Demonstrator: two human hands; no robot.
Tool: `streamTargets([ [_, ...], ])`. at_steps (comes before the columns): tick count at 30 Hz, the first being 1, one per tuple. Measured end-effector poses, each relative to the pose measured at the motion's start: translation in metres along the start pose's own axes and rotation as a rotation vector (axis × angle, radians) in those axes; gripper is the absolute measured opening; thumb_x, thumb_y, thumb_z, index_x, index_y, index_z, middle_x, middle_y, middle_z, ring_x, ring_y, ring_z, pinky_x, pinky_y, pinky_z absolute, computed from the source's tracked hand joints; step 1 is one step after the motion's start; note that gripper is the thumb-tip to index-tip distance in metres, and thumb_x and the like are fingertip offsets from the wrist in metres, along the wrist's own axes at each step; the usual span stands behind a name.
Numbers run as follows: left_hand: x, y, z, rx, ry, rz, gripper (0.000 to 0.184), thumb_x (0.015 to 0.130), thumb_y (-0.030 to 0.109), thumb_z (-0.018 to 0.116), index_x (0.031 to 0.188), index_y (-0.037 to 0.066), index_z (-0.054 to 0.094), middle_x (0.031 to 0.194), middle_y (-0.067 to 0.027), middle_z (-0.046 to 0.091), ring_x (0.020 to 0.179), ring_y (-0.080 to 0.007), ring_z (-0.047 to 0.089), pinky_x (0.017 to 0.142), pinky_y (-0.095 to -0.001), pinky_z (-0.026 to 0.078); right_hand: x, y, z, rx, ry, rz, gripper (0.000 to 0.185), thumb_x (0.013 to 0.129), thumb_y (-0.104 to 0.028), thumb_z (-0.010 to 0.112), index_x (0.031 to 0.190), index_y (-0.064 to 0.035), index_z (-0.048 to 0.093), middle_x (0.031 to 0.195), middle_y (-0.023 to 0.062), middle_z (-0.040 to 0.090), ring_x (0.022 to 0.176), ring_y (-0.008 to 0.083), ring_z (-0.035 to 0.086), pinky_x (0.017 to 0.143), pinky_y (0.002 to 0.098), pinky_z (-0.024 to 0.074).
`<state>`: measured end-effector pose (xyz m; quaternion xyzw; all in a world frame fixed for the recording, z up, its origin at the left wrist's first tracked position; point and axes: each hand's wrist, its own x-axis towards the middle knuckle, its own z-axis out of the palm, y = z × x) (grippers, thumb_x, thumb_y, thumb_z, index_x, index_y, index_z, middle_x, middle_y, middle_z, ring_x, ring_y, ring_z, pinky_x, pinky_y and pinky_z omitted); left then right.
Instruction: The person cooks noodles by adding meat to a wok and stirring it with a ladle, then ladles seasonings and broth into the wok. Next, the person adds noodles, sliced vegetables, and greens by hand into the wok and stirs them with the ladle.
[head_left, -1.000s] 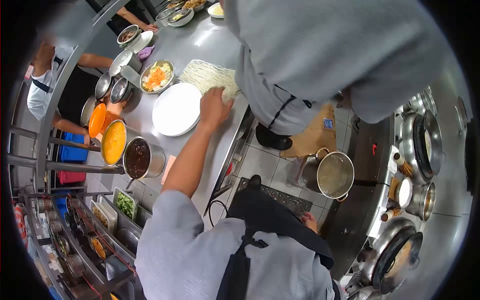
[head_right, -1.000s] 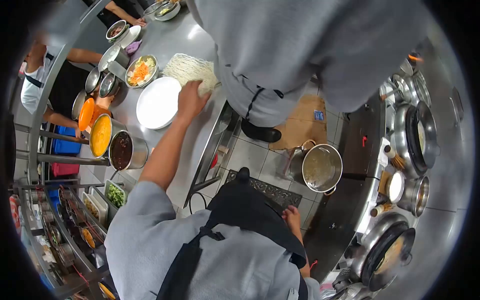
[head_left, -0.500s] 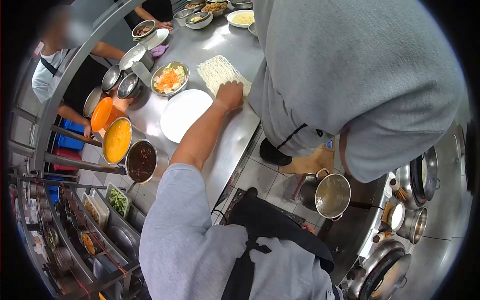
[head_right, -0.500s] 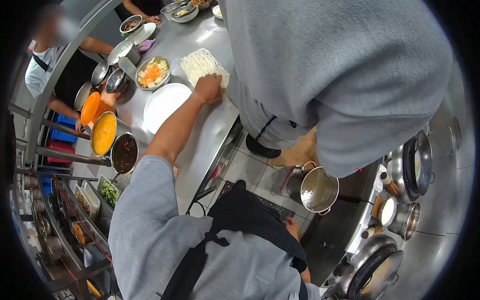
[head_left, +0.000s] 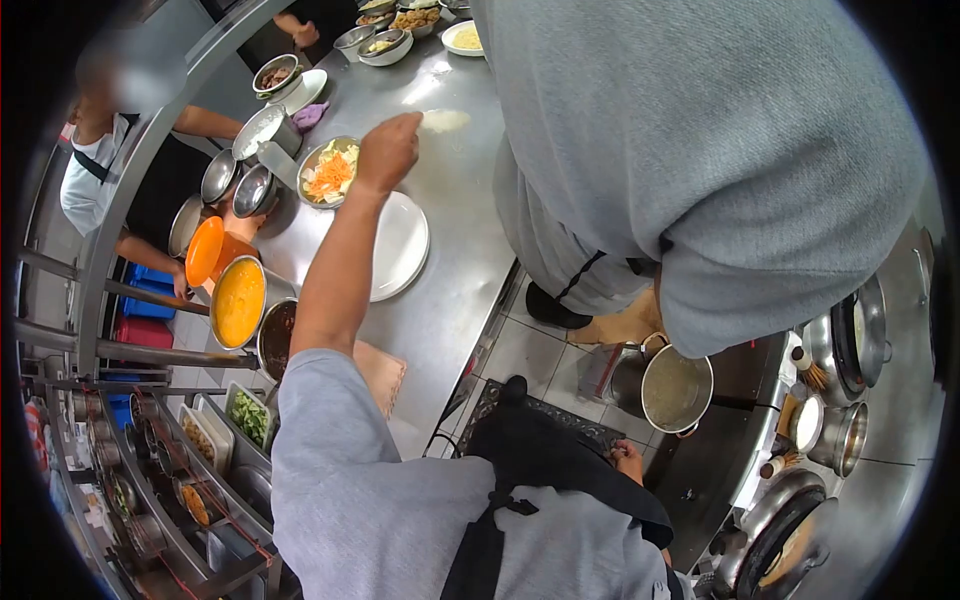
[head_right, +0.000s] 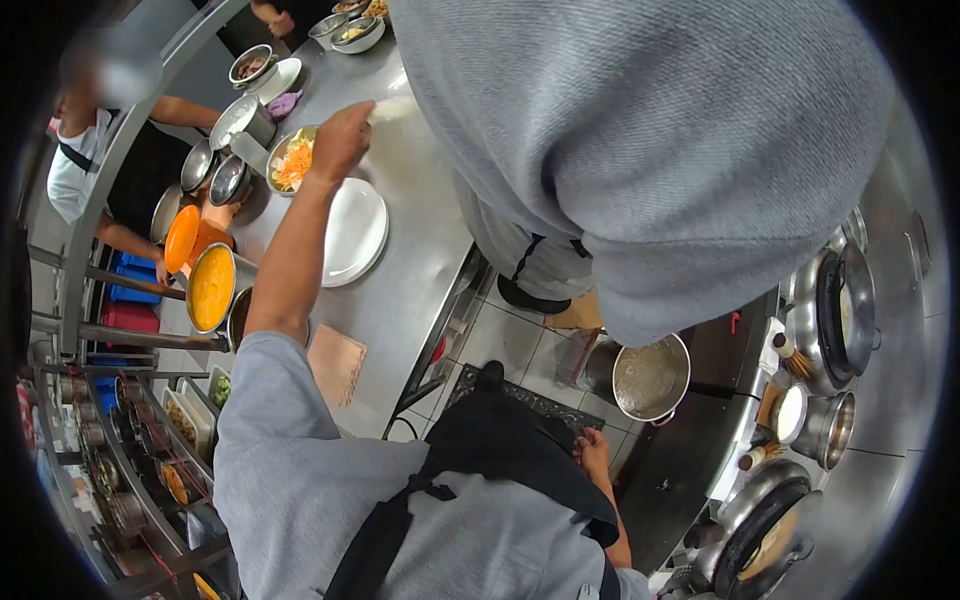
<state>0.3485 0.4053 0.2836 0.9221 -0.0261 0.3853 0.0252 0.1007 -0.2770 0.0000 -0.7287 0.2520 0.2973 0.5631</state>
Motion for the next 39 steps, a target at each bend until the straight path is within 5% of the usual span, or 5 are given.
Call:
streamTargets([
  [10,-0.014,0.054,-0.150,0.078,0.225,0.004,0.034,0.078,-0.003,0.065,0.111,0.007,0.068,0.103,-0.0131,0.072,0.093,-0.0303,0.070,0.080,-0.0384,0.057,-0.005,0.003,0.003,-0.060,-0.070,-0.023,0.039,0.092,-0.005,0.061,0.129,-0.0003,0.054,0.085,0.0090,0.067,0.057,0.0130,0.060,0.045,0.0262,0.0436],
  [19,-0.113,0.236,-0.302,0.025,0.047,0.178,0.039,0.072,-0.012,0.063,0.109,0.001,0.067,0.103,-0.0152,0.072,0.093,-0.0326,0.071,0.082,-0.0391,0.058,-0.034,0.079,-0.050,0.011,-0.099,-0.068,0.039,0.091,-0.006,0.063,0.128,-0.0016,0.056,0.085,0.0084,0.068,0.059,0.0123,0.061,0.049,0.0267,0.0462],
  [30,-0.089,0.515,-0.278,-0.829,-0.004,0.651,0.035,0.069,-0.008,0.058,0.102,-0.003,0.067,0.100,-0.0223,0.072,0.089,-0.0358,0.073,0.077,-0.0401,0.059,-0.150,0.210,-0.123,-0.046,0.125,-0.297,0.040,0.086,-0.021,0.074,0.120,-0.0023,0.066,0.112,0.0129,0.071,0.104,0.0224,0.068,0.089,0.0353,0.0534],
  [31,-0.076,0.549,-0.271,-0.889,0.005,0.733,0.035,0.069,-0.009,0.058,0.103,-0.003,0.067,0.099,-0.0221,0.072,0.089,-0.0359,0.073,0.077,-0.0398,0.059,-0.160,0.215,-0.119,0.082,0.183,-0.404,0.041,0.091,-0.020,0.071,0.128,-0.0054,0.062,0.103,0.0092,0.071,0.090,0.0157,0.067,0.077,0.0313,0.0549],
  [39,0.014,0.868,-0.249,-1.323,0.333,1.329,0.044,0.070,-0.010,0.058,0.112,0.000,0.067,0.105,-0.0179,0.071,0.093,-0.0352,0.070,0.080,-0.0418,0.057,-0.385,0.110,-0.153,0.367,0.593,-0.457,0.043,0.094,-0.020,0.067,0.134,-0.0076,0.058,0.106,0.0093,0.071,0.097,0.0169,0.067,0.086,0.0313,0.0526],
])
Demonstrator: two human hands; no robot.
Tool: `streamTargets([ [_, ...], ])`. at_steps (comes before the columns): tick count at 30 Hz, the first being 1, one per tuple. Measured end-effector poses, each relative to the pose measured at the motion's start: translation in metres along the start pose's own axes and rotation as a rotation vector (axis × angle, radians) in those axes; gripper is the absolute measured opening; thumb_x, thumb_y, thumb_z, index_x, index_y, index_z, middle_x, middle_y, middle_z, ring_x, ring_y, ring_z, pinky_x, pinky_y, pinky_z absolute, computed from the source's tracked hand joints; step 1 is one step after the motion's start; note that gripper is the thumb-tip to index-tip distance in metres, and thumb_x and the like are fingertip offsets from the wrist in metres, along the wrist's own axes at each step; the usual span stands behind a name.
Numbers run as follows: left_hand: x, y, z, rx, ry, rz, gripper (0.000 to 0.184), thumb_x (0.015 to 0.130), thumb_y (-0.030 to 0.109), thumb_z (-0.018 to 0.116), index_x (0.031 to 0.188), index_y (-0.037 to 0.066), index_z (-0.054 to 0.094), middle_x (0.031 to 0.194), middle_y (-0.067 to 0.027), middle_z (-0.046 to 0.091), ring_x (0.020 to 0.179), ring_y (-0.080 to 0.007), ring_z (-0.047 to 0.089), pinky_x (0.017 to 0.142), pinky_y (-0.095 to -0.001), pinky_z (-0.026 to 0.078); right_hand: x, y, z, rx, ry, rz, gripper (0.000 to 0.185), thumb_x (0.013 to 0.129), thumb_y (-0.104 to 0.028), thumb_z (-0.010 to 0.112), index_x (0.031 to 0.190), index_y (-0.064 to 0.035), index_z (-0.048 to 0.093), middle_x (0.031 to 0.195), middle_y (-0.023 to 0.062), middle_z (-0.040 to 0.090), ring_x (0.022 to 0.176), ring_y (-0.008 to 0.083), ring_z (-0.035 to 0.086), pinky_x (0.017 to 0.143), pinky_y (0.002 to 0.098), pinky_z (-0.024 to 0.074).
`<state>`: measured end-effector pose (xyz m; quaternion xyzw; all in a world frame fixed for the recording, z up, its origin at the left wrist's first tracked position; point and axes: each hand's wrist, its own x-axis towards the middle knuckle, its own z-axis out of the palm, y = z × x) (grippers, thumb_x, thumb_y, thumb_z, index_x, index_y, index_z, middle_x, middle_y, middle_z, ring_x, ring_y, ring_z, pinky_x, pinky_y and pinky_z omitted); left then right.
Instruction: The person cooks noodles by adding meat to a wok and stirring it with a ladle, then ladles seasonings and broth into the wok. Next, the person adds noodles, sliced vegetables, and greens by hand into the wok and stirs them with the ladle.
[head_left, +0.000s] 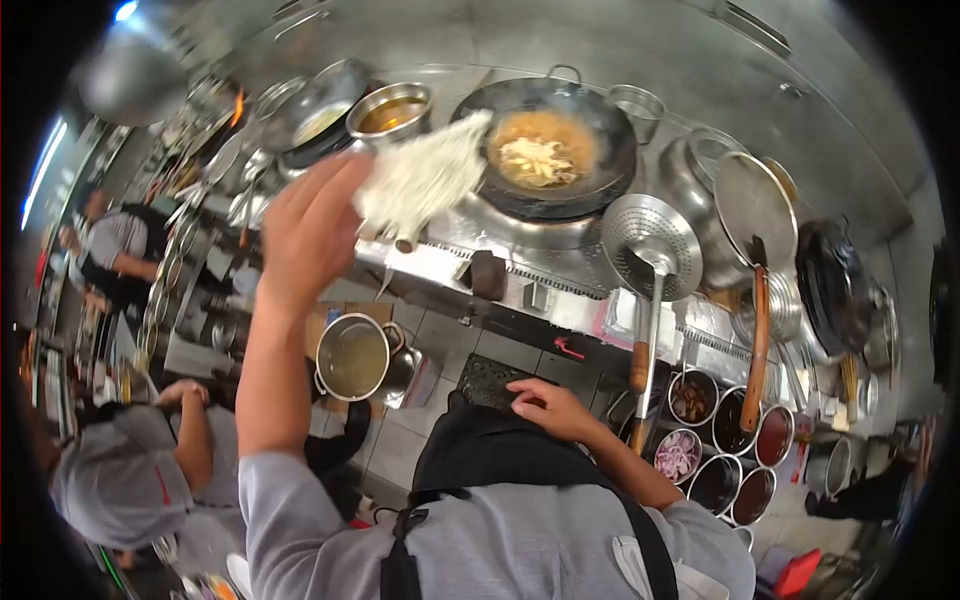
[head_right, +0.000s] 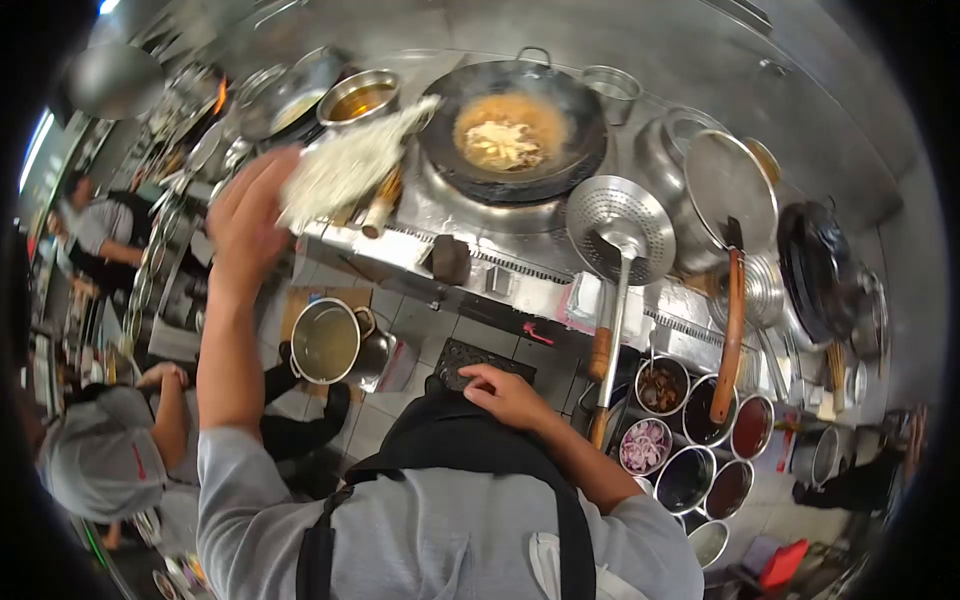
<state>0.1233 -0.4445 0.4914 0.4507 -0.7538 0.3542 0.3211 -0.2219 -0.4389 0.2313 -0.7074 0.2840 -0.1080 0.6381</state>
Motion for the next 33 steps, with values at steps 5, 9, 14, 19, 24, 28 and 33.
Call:
streamTargets([
  [5,0.037,-0.043,0.191,-0.193,-0.043,0.040,0.038,0.082,0.003,0.060,0.120,0.005,0.065,0.120,-0.0147,0.068,0.112,-0.0330,0.064,0.100,-0.0448,0.051,-0.058,-0.044,-0.036,0.047,0.376,0.012,0.040,0.096,-0.012,0.064,0.135,-0.0055,0.057,0.107,0.0060,0.070,0.097,0.0110,0.064,0.087,0.0262,0.0503],
  [9,-0.010,0.004,0.266,-0.186,-0.503,0.014,0.060,0.083,0.024,0.064,0.139,0.005,0.053,0.149,-0.0185,0.047,0.134,-0.0359,0.047,0.113,-0.0559,0.033,-0.087,-0.053,-0.054,-0.037,0.853,0.070,0.038,0.094,-0.007,0.063,0.131,-0.0039,0.060,0.104,0.0049,0.069,0.093,0.0101,0.062,0.085,0.0259,0.0496],
  [14,-0.073,0.018,0.286,-0.532,-0.343,-0.181,0.039,0.082,0.017,0.068,0.118,0.003,0.061,0.115,-0.0146,0.060,0.110,-0.0338,0.056,0.103,-0.0482,0.040,-0.111,-0.002,-0.057,-0.467,1.135,0.555,0.045,0.091,-0.011,0.067,0.133,-0.0033,0.056,0.097,0.0148,0.069,0.088,0.0209,0.066,0.080,0.0329,0.0521],
  [19,-0.091,0.016,0.302,-0.620,-0.217,-0.218,0.040,0.078,0.017,0.074,0.115,0.004,0.064,0.110,-0.0128,0.060,0.105,-0.0322,0.055,0.100,-0.0478,0.041,-0.090,0.041,-0.035,-0.600,1.076,0.701,0.060,0.084,-0.008,0.067,0.141,-0.0077,0.049,0.104,0.0229,0.069,0.093,0.0400,0.068,0.083,0.0456,0.0520],
  [24,-0.088,0.017,0.290,-0.643,-0.259,-0.273,0.038,0.077,0.017,0.074,0.112,0.005,0.065,0.113,-0.0136,0.058,0.109,-0.0324,0.053,0.106,-0.0495,0.038,-0.094,0.045,-0.035,-0.580,1.083,0.801,0.062,0.083,-0.006,0.062,0.142,-0.0077,0.045,0.108,0.0280,0.068,0.099,0.0456,0.066,0.087,0.0476,0.0507],
  [28,-0.085,0.020,0.288,-0.638,-0.218,-0.334,0.035,0.079,0.016,0.073,0.112,0.006,0.065,0.111,-0.0118,0.059,0.108,-0.0313,0.054,0.108,-0.0494,0.037,-0.091,0.028,-0.042,-0.535,1.161,0.571,0.053,0.085,-0.004,0.059,0.136,-0.0025,0.048,0.098,0.0156,0.067,0.084,0.0291,0.066,0.075,0.0390,0.0502],
  [33,-0.079,0.010,0.299,-0.665,-0.306,-0.349,0.026,0.085,0.010,0.067,0.111,0.007,0.066,0.099,-0.0091,0.065,0.098,-0.0292,0.060,0.092,-0.0443,0.042,-0.004,-0.091,-0.049,0.087,1.101,0.408,0.057,0.094,-0.006,0.055,0.148,-0.0037,0.034,0.091,0.0063,0.060,0.052,0.0108,0.052,0.047,0.0255,0.0442],
])
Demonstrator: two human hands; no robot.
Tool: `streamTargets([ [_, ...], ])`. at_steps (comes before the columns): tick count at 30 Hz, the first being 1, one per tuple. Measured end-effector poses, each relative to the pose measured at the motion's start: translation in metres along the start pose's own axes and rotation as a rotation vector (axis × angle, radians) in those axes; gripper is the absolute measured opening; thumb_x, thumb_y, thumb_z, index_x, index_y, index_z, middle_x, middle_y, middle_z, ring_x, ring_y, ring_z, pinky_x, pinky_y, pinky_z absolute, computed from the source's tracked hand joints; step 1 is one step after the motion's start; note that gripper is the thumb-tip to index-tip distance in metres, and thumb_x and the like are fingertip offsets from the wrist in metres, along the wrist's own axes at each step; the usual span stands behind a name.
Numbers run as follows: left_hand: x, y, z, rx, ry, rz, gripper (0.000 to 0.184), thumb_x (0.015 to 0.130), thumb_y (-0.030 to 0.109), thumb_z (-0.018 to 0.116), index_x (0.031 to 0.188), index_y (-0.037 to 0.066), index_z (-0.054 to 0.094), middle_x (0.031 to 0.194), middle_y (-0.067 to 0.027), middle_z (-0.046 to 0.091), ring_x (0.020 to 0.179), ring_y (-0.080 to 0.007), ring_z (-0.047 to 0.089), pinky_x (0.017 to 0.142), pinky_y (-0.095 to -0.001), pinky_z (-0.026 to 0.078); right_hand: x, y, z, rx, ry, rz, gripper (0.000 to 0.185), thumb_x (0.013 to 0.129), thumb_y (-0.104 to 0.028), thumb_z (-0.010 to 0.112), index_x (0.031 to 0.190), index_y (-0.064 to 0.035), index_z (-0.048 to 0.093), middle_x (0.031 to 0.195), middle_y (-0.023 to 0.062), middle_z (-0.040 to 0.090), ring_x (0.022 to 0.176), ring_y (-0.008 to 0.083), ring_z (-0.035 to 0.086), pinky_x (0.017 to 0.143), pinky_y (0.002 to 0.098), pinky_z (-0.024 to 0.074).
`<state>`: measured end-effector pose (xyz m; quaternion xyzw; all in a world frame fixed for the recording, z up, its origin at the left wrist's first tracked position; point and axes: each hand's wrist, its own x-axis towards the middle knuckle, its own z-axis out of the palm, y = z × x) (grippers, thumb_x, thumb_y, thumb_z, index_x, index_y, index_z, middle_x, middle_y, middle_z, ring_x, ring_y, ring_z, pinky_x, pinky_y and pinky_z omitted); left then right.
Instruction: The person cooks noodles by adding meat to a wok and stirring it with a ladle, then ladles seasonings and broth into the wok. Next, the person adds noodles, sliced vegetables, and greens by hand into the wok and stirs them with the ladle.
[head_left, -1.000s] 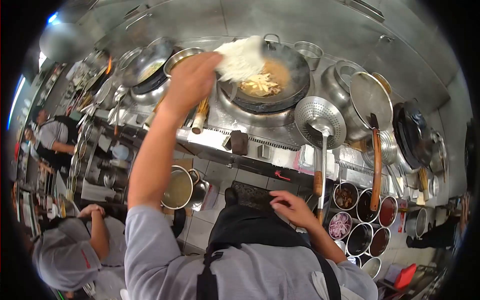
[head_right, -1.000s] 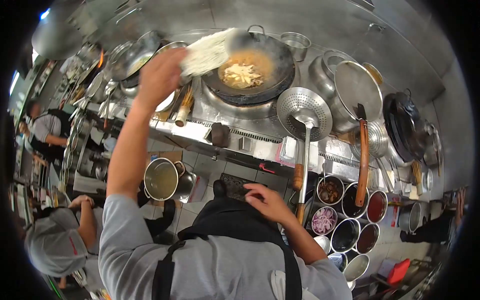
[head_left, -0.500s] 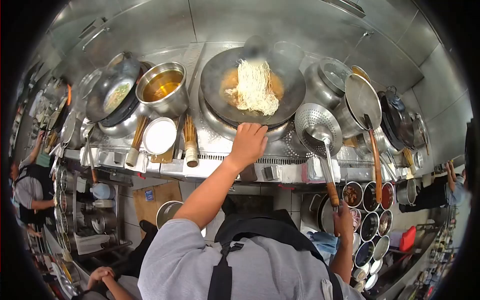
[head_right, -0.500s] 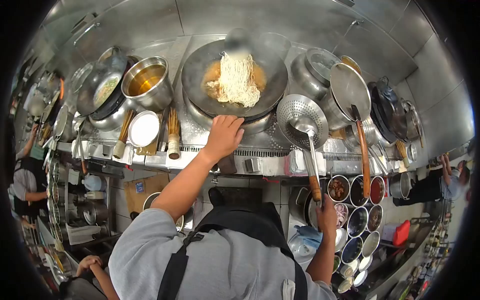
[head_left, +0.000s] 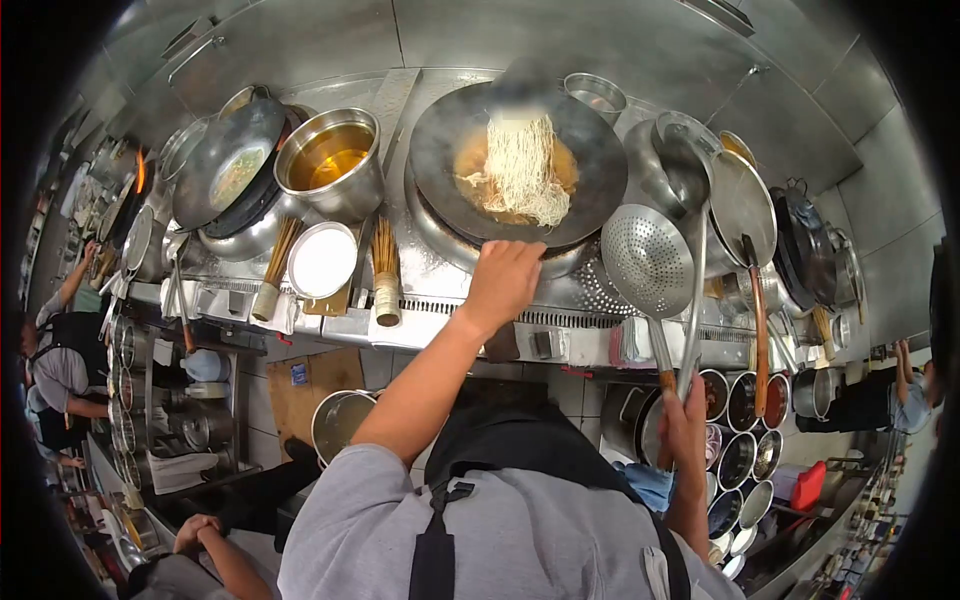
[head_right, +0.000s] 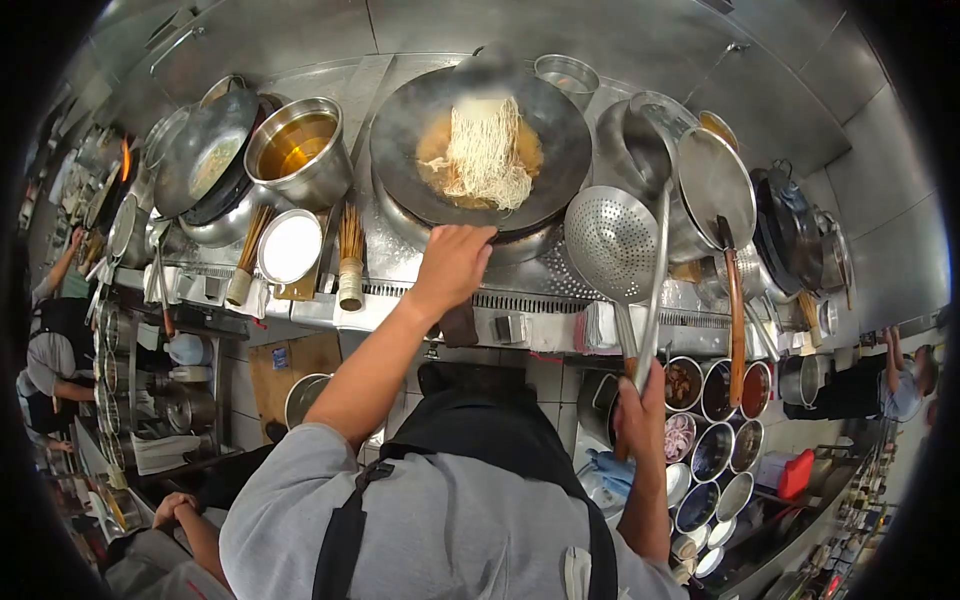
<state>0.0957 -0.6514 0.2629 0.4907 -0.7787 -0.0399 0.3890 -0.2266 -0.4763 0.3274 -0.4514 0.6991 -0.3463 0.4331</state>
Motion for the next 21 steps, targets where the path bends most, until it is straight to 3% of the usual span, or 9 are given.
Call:
streamTargets([
  [1,0.004,-0.004,0.002,-0.032,0.045,0.014,0.020,0.088,0.007,0.064,0.108,0.008,0.067,0.091,-0.0083,0.067,0.090,-0.0286,0.062,0.083,-0.0413,0.041,0.019,-0.004,0.012,0.063,-0.052,-0.065,0.059,0.095,-0.007,0.055,0.149,-0.0043,0.032,0.089,0.0055,0.058,0.049,0.0085,0.048,0.042,0.0242,0.0393],
  [2,0.006,-0.006,0.004,-0.030,0.016,0.007,0.019,0.088,0.007,0.064,0.107,0.008,0.067,0.090,-0.0080,0.067,0.089,-0.0284,0.062,0.083,-0.0407,0.041,0.039,-0.009,0.023,0.123,-0.107,-0.135,0.060,0.096,-0.008,0.054,0.150,-0.0049,0.029,0.086,0.0047,0.057,0.045,0.0061,0.043,0.037,0.0229,0.0343],
  [4,0.006,-0.010,0.008,-0.029,-0.033,-0.011,0.017,0.088,0.007,0.064,0.104,0.009,0.068,0.089,-0.0074,0.067,0.088,-0.0279,0.062,0.083,-0.0395,0.041,0.067,-0.044,0.043,0.065,-0.159,-0.173,0.061,0.096,-0.008,0.055,0.151,-0.0060,0.029,0.083,0.0049,0.057,0.047,0.0076,0.046,0.040,0.0246,0.0373],
  [9,0.007,-0.005,0.009,-0.055,-0.023,-0.070,0.013,0.088,0.006,0.064,0.100,0.010,0.069,0.089,-0.0070,0.068,0.087,-0.0270,0.062,0.083,-0.0376,0.039,0.136,-0.052,0.072,-0.258,-0.356,-0.223,0.067,0.094,-0.014,0.059,0.153,-0.0154,0.029,0.085,0.0142,0.063,0.059,0.0198,0.058,0.057,0.0377,0.0487],
  [12,0.009,-0.003,0.010,-0.081,-0.009,-0.096,0.010,0.088,0.006,0.063,0.096,0.010,0.069,0.088,-0.0071,0.069,0.087,-0.0278,0.063,0.083,-0.0387,0.039,0.149,-0.037,0.079,-0.311,-0.394,-0.240,0.064,0.094,-0.014,0.059,0.151,-0.0182,0.031,0.071,0.0043,0.050,0.047,0.0129,0.049,0.043,0.0316,0.0413],
  [18,0.009,-0.001,0.012,-0.088,0.008,-0.113,0.009,0.087,0.006,0.063,0.093,0.009,0.069,0.088,-0.0068,0.070,0.087,-0.0280,0.063,0.083,-0.0395,0.039,0.158,-0.001,0.059,-0.507,-0.358,-0.597,0.064,0.093,-0.016,0.059,0.150,-0.0165,0.029,0.088,0.0230,0.066,0.075,0.0398,0.067,0.072,0.0464,0.0518],
  [21,0.011,0.000,0.011,-0.088,-0.003,-0.118,0.008,0.087,0.006,0.064,0.093,0.009,0.068,0.089,-0.0069,0.070,0.087,-0.0279,0.063,0.083,-0.0397,0.039,0.125,-0.041,0.041,-0.603,-0.463,-0.304,0.062,0.093,-0.018,0.057,0.149,-0.0165,0.029,0.100,0.0324,0.067,0.100,0.0532,0.062,0.089,0.0552,0.0460],
])
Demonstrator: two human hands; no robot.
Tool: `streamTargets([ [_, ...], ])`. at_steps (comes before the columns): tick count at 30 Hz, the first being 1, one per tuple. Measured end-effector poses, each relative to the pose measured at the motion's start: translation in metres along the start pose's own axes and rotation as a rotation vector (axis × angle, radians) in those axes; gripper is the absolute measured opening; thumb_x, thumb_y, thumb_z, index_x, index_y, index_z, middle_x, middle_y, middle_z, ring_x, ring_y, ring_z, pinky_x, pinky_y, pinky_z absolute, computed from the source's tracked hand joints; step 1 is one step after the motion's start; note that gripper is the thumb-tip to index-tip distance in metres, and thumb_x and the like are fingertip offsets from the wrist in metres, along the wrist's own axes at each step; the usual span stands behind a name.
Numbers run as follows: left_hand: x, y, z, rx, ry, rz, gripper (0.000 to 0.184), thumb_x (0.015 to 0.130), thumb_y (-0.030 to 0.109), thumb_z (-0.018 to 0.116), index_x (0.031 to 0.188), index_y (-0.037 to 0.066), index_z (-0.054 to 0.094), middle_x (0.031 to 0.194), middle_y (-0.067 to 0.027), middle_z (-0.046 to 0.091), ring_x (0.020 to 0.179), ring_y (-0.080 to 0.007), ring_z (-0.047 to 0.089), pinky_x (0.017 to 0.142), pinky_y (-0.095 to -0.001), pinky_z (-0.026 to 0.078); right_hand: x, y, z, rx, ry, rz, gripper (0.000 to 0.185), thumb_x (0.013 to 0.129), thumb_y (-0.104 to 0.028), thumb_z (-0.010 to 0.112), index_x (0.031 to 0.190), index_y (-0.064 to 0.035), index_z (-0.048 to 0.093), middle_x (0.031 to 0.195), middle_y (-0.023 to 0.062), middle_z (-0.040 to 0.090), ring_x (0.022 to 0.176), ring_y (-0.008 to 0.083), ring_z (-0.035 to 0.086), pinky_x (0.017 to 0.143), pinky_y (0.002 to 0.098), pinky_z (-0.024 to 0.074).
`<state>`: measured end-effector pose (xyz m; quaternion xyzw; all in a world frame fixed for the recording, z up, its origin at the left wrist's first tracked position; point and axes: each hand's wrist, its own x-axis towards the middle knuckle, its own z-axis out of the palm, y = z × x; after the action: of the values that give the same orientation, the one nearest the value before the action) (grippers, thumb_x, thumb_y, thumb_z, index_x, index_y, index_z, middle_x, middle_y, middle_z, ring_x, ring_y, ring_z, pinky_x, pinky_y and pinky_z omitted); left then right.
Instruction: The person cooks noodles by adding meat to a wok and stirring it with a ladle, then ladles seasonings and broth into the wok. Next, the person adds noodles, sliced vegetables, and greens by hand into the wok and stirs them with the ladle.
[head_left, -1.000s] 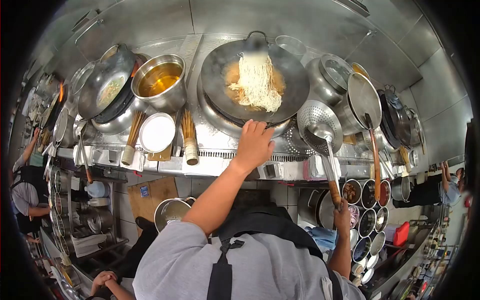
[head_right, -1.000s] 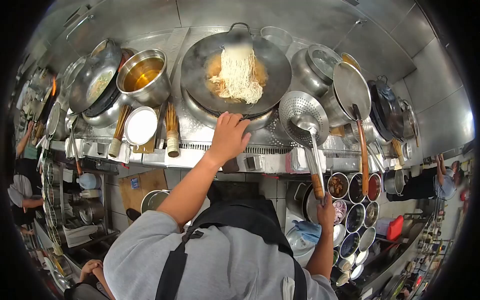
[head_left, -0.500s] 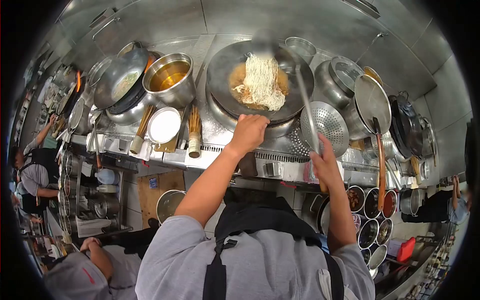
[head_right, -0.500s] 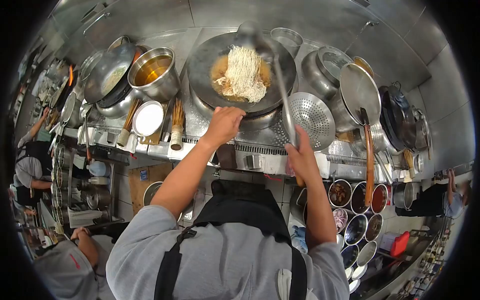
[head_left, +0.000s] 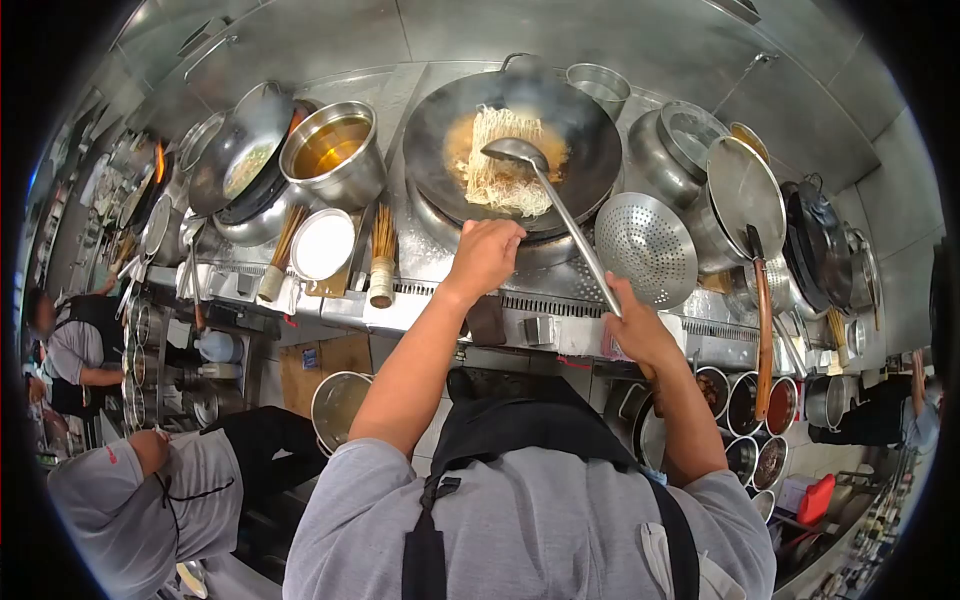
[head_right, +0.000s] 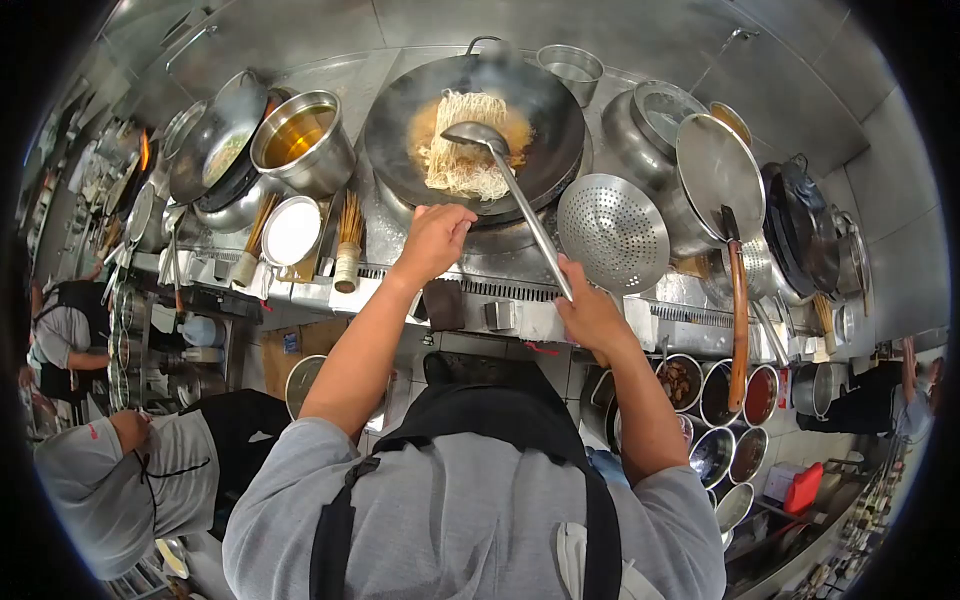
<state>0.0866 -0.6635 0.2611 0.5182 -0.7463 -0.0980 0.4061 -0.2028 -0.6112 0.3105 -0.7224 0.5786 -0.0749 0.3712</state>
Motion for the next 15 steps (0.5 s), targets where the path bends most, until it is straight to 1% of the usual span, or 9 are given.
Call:
streamTargets([
  [3,0.000,-0.001,0.000,0.007,0.002,0.010,0.008,0.087,0.007,0.064,0.093,0.009,0.068,0.089,-0.0069,0.070,0.087,-0.0279,0.063,0.083,-0.0397,0.038,-0.015,0.009,0.001,-0.099,0.019,-0.017,0.062,0.094,-0.016,0.058,0.149,-0.0168,0.030,0.101,0.0341,0.065,0.099,0.0542,0.061,0.085,0.0546,0.0469],
  [8,0.000,-0.003,-0.002,-0.004,-0.007,0.034,0.007,0.086,0.008,0.065,0.092,0.009,0.068,0.088,-0.0065,0.069,0.087,-0.0281,0.063,0.081,-0.0396,0.038,-0.041,-0.036,-0.023,-0.227,0.042,-0.039,0.063,0.094,-0.017,0.059,0.149,-0.0174,0.030,0.100,0.0304,0.066,0.096,0.0524,0.062,0.082,0.0559,0.0472],
  [12,-0.002,-0.006,0.000,0.002,-0.001,0.066,0.007,0.087,0.009,0.066,0.093,0.010,0.067,0.088,-0.0063,0.069,0.087,-0.0281,0.063,0.081,-0.0397,0.038,0.003,-0.048,-0.009,-0.349,0.082,-0.105,0.063,0.093,-0.015,0.058,0.150,-0.0181,0.030,0.098,0.0285,0.067,0.093,0.0508,0.064,0.082,0.0584,0.0476],
  [15,-0.003,-0.009,0.000,-0.003,0.010,0.083,0.007,0.086,0.009,0.066,0.094,0.010,0.067,0.089,-0.0061,0.069,0.087,-0.0278,0.063,0.081,-0.0400,0.038,0.041,-0.053,0.006,-0.451,0.083,-0.105,0.058,0.094,-0.016,0.050,0.149,-0.0163,0.033,0.096,0.0278,0.069,0.090,0.0479,0.066,0.083,0.0567,0.0495],
])
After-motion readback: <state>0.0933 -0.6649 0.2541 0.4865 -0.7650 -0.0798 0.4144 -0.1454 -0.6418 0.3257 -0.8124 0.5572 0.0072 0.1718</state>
